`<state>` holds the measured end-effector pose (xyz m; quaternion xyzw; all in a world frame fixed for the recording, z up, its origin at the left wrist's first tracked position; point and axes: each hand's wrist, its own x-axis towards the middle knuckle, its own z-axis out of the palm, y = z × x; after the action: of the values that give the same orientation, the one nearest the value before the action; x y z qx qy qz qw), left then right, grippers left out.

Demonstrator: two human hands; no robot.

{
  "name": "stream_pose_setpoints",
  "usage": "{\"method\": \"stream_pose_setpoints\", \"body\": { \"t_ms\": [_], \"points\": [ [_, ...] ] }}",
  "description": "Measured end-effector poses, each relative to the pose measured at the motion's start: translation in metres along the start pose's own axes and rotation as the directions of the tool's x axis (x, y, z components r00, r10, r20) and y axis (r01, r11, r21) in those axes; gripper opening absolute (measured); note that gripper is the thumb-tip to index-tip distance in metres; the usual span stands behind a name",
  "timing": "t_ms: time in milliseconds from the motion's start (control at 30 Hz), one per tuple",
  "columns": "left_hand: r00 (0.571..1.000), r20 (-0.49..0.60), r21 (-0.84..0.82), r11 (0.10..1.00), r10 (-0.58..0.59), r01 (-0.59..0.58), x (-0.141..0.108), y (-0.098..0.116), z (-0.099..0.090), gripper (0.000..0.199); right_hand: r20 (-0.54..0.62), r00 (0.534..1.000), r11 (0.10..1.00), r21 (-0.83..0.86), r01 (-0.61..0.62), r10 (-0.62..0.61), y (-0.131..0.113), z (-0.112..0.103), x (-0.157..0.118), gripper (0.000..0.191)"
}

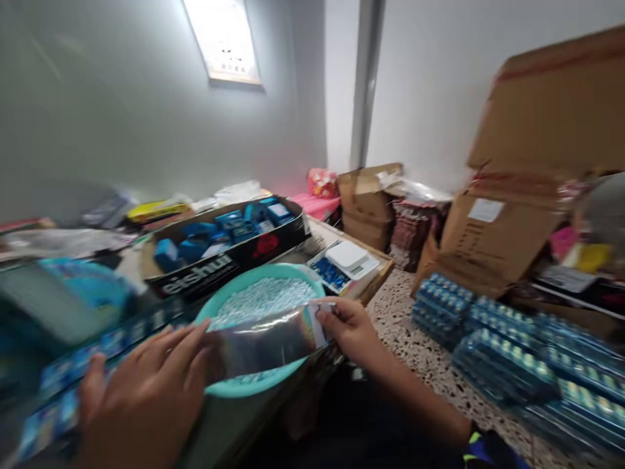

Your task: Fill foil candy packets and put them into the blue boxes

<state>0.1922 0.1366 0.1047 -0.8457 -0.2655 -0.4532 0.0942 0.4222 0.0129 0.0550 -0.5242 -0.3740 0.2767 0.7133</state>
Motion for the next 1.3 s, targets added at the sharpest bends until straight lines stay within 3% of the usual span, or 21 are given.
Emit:
{"method": "stream_pose_setpoints", "body": {
  "t_ms": [67,167,267,333,433,633,867,1033,1133,1200,1300],
  "points": [
    [0.995,0.046,0.126,0.988,0.088,-0.093,0.003,-0.004,0.001,0.029,0.041,0.998,0.999,0.037,-0.038,0.037,0.007,0.015,0.009,0.044],
    [0.974,0.123,0.032,0.980,0.191,-0.196,0.011,0.008,0.018,0.036,0.135,0.989,0.989,0.124,-0.083,0.066,0.017,0.034,0.016,0.046],
    [0.936,0.294,-0.073,0.981,0.193,-0.179,0.018,0.019,0.036,0.038,0.193,0.979,0.981,0.168,-0.096,0.063,0.020,0.041,0.014,0.043],
    [0.919,0.345,-0.127,0.980,0.190,-0.155,0.021,0.020,0.043,0.030,0.212,0.975,0.980,0.166,-0.109,0.073,0.020,0.039,0.012,0.042],
    [0.920,0.326,-0.202,0.967,0.216,-0.156,0.021,0.014,0.051,0.023,0.216,0.971,0.980,0.148,-0.136,0.102,0.019,0.034,0.008,0.042],
    [0.914,0.184,-0.263,0.914,0.361,-0.309,0.008,0.013,0.067,0.028,0.155,0.975,0.970,0.163,-0.182,0.157,0.025,0.030,0.009,0.042],
    [0.917,0.160,-0.321,0.898,0.365,-0.301,-0.006,0.016,0.073,0.034,0.101,0.980,0.969,0.160,-0.188,0.174,0.027,0.026,0.011,0.044],
    [0.957,0.226,-0.297,0.948,0.182,-0.110,-0.003,0.010,0.074,0.041,0.120,0.988,0.990,0.083,-0.112,0.102,0.027,0.030,0.008,0.039],
    [0.923,0.337,-0.332,0.941,0.187,-0.070,0.005,0.006,0.072,0.017,0.122,0.990,0.996,0.036,-0.077,0.072,0.030,0.032,0.005,0.033],
    [0.891,0.387,-0.371,0.925,0.237,-0.085,0.011,0.005,0.069,0.017,0.119,0.993,0.999,-0.044,-0.021,0.026,0.030,0.032,0.003,0.033],
    [0.824,0.461,-0.383,0.911,0.329,-0.149,0.018,0.005,0.066,0.024,0.184,0.966,0.939,-0.258,0.226,-0.182,0.025,0.029,0.003,0.027]
  ]
}}
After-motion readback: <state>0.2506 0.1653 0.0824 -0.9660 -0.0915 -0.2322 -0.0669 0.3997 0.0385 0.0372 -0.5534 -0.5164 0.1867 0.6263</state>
